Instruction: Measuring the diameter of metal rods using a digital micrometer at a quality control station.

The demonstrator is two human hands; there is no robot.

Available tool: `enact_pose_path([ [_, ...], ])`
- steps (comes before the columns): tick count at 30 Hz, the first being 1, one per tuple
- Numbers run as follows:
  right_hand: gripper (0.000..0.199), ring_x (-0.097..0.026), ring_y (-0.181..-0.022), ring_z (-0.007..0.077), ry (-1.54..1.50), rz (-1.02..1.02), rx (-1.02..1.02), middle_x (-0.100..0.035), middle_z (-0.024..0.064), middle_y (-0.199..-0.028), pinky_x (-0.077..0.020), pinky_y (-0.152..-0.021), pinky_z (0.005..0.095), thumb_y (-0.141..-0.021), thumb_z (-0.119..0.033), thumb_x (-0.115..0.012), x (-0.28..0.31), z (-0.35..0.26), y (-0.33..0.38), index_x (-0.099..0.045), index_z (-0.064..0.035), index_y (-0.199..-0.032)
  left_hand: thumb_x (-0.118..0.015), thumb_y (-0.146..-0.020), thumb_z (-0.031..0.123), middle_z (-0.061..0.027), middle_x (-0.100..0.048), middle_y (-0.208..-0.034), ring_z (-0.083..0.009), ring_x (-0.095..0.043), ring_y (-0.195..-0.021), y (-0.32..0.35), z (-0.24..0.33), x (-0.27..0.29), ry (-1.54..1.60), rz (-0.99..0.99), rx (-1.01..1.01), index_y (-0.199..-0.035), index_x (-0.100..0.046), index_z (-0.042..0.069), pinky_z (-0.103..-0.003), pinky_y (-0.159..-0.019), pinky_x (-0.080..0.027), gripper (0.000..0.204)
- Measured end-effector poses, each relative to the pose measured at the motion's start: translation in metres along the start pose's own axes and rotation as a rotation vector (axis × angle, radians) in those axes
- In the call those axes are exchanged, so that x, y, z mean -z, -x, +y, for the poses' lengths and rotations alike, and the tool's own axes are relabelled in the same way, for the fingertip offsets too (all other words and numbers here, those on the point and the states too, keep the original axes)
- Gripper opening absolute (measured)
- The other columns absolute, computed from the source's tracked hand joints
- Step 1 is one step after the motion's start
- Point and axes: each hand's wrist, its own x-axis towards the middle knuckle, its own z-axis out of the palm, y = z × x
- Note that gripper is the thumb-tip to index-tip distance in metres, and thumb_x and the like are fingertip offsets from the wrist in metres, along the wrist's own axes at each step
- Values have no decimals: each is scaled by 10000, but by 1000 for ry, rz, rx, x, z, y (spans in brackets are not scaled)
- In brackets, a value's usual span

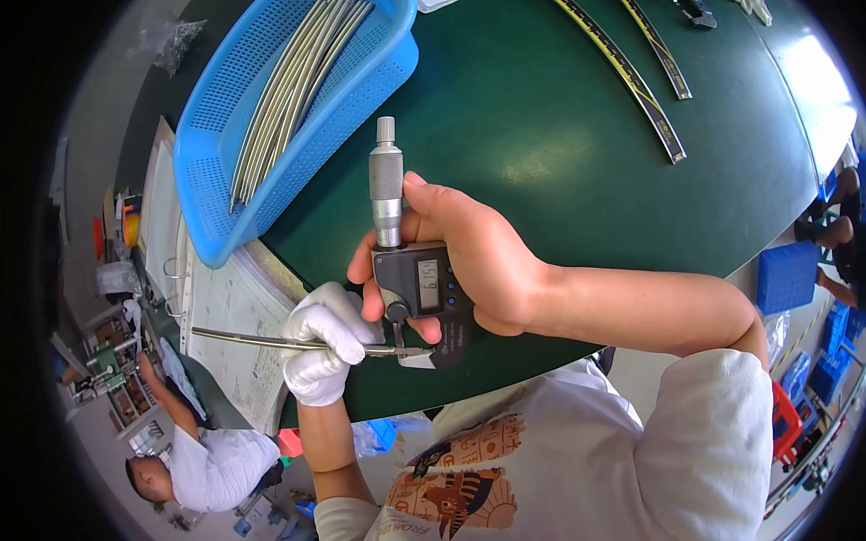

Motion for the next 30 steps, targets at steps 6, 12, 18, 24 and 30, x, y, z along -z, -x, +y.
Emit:
enact_pose_path([
  [6, 716, -500, -428, 168, -14, -10, 9, -594, 161, -725, -418, -404, 223, -825, -584, -172, 6, 5, -5, -551, 21, -874, -598, -692, 165, -95, -548, -693, -163, -517, -612, 1, -5, 2, -2, -6, 9, -697, -601, 20, -254, -548, -393, 145],
  [12, 705, -500, -428, 159, 55, -4, 22, -599, 146, -717, -417, -406, 220, -810, -595, -204, 2, 2, -3, -560, 12, -858, -609, -700, 189, -95, -549, -694, -169, -522, -617, 1, -1, 1, -20, -17, 6, -692, -600, 26, -261, -554, -395, 163],
  [18, 695, -497, -430, 156, 40, -11, 21, -599, 137, -715, -417, -415, 221, -807, -593, -210, 4, 2, -4, -563, 4, -857, -607, -702, 192, -96, -549, -692, -177, -524, -616, -2, -1, 0, -12, -17, 20, -686, -596, 27, -269, -561, -398, 167],
  [24, 702, -479, -429, 156, 117, -2, 7, -593, 132, -716, -410, -430, 231, -832, -586, -156, 0, 1, -3, -548, -5, -873, -577, -746, 232, -106, -546, -697, -185, -523, -629, -1, 1, 0, -48, -29, -10, -678, -591, 21, -275, -575, -398, 223],
  [30, 668, -457, -458, 153, 55, 9, -27, -586, 113, -719, -406, -480, 251, -871, -509, -82, -4, -1, -1, -521, -5, -896, -487, -811, 293, -134, -529, -707, -206, -519, -675, 3, 5, 2, 155, 40, 29, -657, -581, 6, -302, -627, -398, 340],
])
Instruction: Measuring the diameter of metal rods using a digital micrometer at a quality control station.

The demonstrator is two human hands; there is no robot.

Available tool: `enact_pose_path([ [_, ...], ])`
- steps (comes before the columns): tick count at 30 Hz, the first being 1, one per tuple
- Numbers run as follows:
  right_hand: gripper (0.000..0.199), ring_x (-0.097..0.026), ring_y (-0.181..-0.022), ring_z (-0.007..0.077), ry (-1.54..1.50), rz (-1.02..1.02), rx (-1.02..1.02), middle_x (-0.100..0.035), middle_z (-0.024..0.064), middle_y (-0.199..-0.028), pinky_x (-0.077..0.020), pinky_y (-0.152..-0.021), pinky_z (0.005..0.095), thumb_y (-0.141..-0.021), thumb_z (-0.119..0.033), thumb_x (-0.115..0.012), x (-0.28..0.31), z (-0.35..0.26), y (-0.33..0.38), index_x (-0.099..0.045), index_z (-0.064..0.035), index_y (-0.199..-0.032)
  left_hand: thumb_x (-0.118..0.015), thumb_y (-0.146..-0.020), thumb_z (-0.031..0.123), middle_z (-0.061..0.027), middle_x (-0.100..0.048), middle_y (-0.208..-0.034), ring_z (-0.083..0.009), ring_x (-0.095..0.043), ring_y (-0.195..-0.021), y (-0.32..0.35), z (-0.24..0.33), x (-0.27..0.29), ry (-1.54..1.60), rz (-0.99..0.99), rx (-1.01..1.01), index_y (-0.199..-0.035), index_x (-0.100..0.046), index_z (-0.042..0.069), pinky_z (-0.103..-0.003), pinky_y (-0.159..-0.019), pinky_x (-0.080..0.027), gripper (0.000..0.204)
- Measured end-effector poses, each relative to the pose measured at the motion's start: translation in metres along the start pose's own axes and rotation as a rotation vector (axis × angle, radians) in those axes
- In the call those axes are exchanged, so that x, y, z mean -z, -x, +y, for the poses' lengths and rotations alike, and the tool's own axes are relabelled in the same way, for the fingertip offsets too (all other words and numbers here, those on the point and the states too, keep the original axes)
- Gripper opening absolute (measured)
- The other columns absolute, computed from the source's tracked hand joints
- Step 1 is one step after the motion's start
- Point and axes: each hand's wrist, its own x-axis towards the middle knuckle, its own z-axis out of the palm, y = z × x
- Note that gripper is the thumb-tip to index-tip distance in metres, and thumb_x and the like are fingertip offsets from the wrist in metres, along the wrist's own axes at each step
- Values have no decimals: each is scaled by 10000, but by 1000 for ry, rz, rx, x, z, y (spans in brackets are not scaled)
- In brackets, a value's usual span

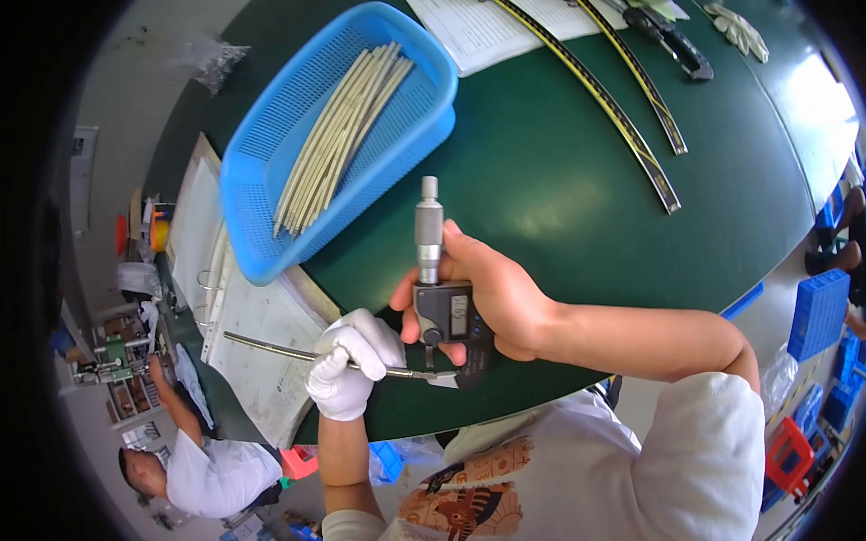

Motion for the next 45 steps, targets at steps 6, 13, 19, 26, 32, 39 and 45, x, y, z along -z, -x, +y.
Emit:
enact_pose_path([
  [6, 660, -476, -468, 165, -19, 18, -17, -583, 114, -717, -411, -477, 261, -864, -509, -90, 2, 1, -1, -526, -14, -895, -369, -904, 264, -30, -372, -532, -92, -317, -379, 1, 35, 0, 152, 241, -163, -744, -469, 30, -202, -375, -272, 300],
  [13, 674, -491, -463, 178, 37, 15, 17, -579, 133, -740, -421, -479, 263, -851, -531, -96, 3, 3, 0, -517, -9, -920, -341, -914, 284, 24, -376, -490, -33, -325, -407, -45, 118, -6, -783, 587, -33, -849, -519, 28, -171, -402, -237, 318],
  [19, 658, -496, -471, 177, 40, 10, 26, -582, 131, -745, -425, -485, 270, -854, -523, -103, 4, 4, -1, -519, -18, -924, -440, -850, 262, -106, -555, -660, -234, -551, -603, -105, 113, 15, -1652, 421, 157, -840, -535, 38, -334, -581, -430, 244],
  [26, 630, -473, -445, 172, 8, 8, 25, -578, 113, -729, -415, -471, 273, -877, -477, -94, 0, 5, 1, -517, -11, -907, -423, -829, 280, -171, -599, -801, -338, -574, -747, -141, 76, 19, -1989, 164, 309, -833, -552, 57, -413, -685, -449, 257],
  [32, 631, -469, -437, 172, 9, 15, 18, -578, 115, -736, -417, -474, 276, -877, -476, -95, 0, 4, 0, -514, -5, -911, -445, -822, 285, -164, -591, -772, -341, -568, -729, -145, 74, 21, -1937, 81, 275, -829, -554, 57, -417, -674, -443, 253],
  [39, 655, -497, -473, 184, 47, 21, 14, -579, 143, -755, -429, -501, 280, -860, -503, -103, 1, 3, 0, -513, 1, -936, -485, -792, 225, -153, -562, -943, -309, -548, -854, -147, 74, 60, -1879, 439, 135, -848, -584, 58, -378, -754, -431, 202],
  [45, 658, -497, -469, 183, 57, 27, 9, -580, 144, -761, -429, -507, 277, -856, -512, -113, 2, 3, -1, -510, 5, -941, -505, -765, 163, -142, -590, -838, -225, -558, -761, -152, 80, 111, -1319, 289, 486, -906, -594, 26, -318, -697, -431, 216],
])
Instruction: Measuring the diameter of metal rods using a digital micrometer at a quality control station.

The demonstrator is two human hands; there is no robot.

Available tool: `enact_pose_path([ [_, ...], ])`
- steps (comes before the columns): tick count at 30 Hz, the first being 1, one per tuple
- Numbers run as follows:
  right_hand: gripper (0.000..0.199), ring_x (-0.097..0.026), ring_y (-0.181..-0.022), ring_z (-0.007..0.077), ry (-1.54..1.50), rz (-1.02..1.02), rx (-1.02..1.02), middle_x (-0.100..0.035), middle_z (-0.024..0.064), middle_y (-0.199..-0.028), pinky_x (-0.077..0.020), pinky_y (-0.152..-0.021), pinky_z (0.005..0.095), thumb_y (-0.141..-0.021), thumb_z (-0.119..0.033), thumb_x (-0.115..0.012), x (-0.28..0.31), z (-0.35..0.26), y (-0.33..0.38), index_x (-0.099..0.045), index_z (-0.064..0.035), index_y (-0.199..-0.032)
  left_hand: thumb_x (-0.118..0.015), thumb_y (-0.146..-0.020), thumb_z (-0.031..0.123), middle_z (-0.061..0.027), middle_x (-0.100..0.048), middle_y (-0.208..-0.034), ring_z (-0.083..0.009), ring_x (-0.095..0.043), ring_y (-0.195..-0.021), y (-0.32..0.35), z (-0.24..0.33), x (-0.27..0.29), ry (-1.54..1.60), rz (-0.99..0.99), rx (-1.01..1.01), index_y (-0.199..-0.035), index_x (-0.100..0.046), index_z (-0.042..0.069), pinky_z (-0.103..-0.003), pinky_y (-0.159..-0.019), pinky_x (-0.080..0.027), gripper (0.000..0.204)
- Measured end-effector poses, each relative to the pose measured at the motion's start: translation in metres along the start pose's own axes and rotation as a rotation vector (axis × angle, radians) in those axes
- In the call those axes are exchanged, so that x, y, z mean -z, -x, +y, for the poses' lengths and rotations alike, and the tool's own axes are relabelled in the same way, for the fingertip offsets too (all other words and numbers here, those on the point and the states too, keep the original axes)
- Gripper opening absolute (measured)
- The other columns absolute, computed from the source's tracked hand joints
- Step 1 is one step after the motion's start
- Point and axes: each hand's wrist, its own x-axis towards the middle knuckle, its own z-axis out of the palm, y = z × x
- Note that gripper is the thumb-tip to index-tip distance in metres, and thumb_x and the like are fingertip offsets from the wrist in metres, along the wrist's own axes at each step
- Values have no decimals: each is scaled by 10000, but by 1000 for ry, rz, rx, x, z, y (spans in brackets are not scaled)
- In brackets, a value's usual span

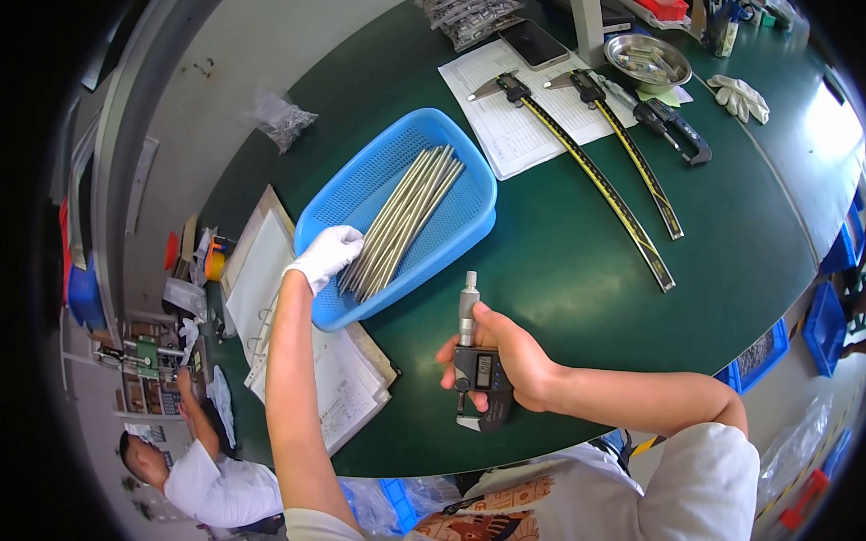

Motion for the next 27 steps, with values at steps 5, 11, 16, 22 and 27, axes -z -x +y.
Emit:
enact_pose_path([
  [5, 666, -496, -464, 186, 2, -4, -24, -577, 151, -760, -431, -501, 278, -851, -522, -118, 0, 1, -2, -507, 11, -942, -518, -739, 149, -117, -584, -772, -179, -533, -703, 2, 2, 2, -40, -62, 15, -891, -591, -1, -281, -654, -423, 226],
  [11, 672, -496, -456, 192, -9, 1, -3, -571, 158, -755, -437, -480, 283, -846, -534, -126, 0, 1, -2, -502, 16, -935, -470, -784, 157, -212, -555, -805, -340, -546, -736, 34, 29, 9, -577, 141, -207, -817, -525, -11, -376, -689, -429, 180],
  [16, 683, -504, -459, 201, -17, 20, -8, -571, 161, -752, -442, -480, 285, -834, -559, -139, 4, 2, -6, -506, 12, -919, -414, -864, 178, -108, -491, -657, -177, -505, -548, 94, 29, 5, 80, 318, -297, -809, -479, 6, -289, -527, -405, 192],
  [22, 649, -494, -461, 188, -86, 29, 35, -573, 139, -743, -434, -483, 272, -853, -507, -127, 1, 3, 2, -510, 14, -914, -443, -880, 236, -25, -429, -616, -65, -390, -433, 168, 23, -61, 1120, 317, -455, -822, -450, 45, -178, -391, -319, 199],
  [27, 639, -492, -460, 193, -152, 13, 29, -574, 140, -750, -434, -480, 278, -860, -496, -121, 4, 0, -1, -502, 12, -934, -507, -851, 202, -74, -462, -589, -137, -463, -431, 182, 8, -105, 1360, 194, -367, -808, -460, 33, -237, -385, -416, 180],
])
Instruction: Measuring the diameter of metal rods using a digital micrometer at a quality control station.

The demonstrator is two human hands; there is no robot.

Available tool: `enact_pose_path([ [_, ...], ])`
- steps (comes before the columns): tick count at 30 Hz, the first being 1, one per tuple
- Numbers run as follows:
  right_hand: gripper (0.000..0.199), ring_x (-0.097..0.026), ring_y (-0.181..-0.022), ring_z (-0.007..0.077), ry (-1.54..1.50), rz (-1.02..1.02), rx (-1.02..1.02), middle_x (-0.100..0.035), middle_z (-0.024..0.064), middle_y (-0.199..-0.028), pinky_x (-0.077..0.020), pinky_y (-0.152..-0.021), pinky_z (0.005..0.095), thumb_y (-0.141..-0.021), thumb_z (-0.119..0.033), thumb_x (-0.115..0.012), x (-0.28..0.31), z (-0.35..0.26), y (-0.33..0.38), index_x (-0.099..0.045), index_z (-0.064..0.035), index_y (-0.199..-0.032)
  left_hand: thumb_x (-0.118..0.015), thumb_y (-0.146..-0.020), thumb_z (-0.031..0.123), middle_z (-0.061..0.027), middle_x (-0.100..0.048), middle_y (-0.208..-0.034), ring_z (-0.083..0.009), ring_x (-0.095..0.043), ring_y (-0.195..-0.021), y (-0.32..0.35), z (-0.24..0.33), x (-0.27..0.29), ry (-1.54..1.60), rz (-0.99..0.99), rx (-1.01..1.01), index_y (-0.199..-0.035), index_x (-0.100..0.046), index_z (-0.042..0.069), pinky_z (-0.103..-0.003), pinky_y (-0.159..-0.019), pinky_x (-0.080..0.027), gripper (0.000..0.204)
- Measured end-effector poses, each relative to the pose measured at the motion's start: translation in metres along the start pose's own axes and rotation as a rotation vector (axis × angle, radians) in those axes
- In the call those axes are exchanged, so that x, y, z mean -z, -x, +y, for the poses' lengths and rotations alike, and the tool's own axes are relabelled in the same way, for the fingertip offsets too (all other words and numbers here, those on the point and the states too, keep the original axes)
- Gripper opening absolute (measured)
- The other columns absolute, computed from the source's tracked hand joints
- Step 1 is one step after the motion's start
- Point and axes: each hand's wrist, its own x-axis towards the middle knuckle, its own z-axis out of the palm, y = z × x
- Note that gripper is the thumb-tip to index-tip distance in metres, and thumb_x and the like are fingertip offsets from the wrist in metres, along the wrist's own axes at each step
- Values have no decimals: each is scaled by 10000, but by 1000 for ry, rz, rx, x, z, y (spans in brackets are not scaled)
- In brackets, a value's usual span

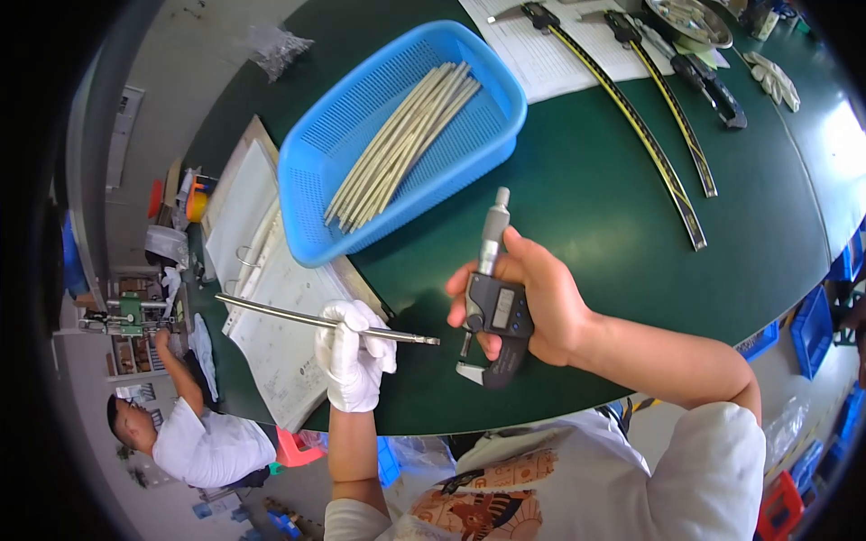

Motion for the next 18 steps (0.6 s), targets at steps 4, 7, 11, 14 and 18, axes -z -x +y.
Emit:
enact_pose_path([
  [4, 626, -491, -462, 190, -34, -3, -17, -576, 139, -746, -434, -475, 283, -869, -475, -113, 1, -1, -3, -505, 9, -936, -511, -846, 182, -81, -469, -592, -164, -492, -455, 3, -8, 3, 135, -36, 59, -802, -463, 33, -274, -404, -455, 163],
  [7, 620, -493, -461, 188, -52, -32, -3, -579, 138, -747, -434, -475, 283, -869, -472, -117, 3, 0, -4, -507, 6, -935, -507, -847, 171, -84, -474, -590, -170, -502, -470, 3, -11, 3, 191, 4, 96, -805, -464, 34, -290, -415, -468, 149],
  [11, 618, -492, -459, 186, -67, -2, 13, -579, 137, -745, -435, -476, 278, -867, -477, -125, 4, 2, -2, -507, 3, -937, -496, -852, 158, -89, -479, -577, -171, -510, -479, 6, -13, 2, 172, 15, 119, -801, -467, 36, -297, -429, -479, 135],
  [14, 620, -508, -491, 178, -100, -25, 33, -581, 140, -748, -440, -475, 272, -864, -486, -139, 4, 3, -1, -512, 5, -929, -490, -854, 148, -95, -484, -578, -174, -511, -475, 7, -15, 1, 151, -16, 131, -795, -468, 35, -297, -433, -482, 129],
  [18, 633, -529, -559, 163, -97, -31, 34, -585, 144, -759, -447, -469, 263, -858, -506, -154, 3, 4, 0, -522, 6, -920, -489, -853, 137, -110, -495, -587, -181, -517, -466, 8, -16, 1, 125, -47, 145, -786, -468, 30, -297, -437, -484, 127],
])
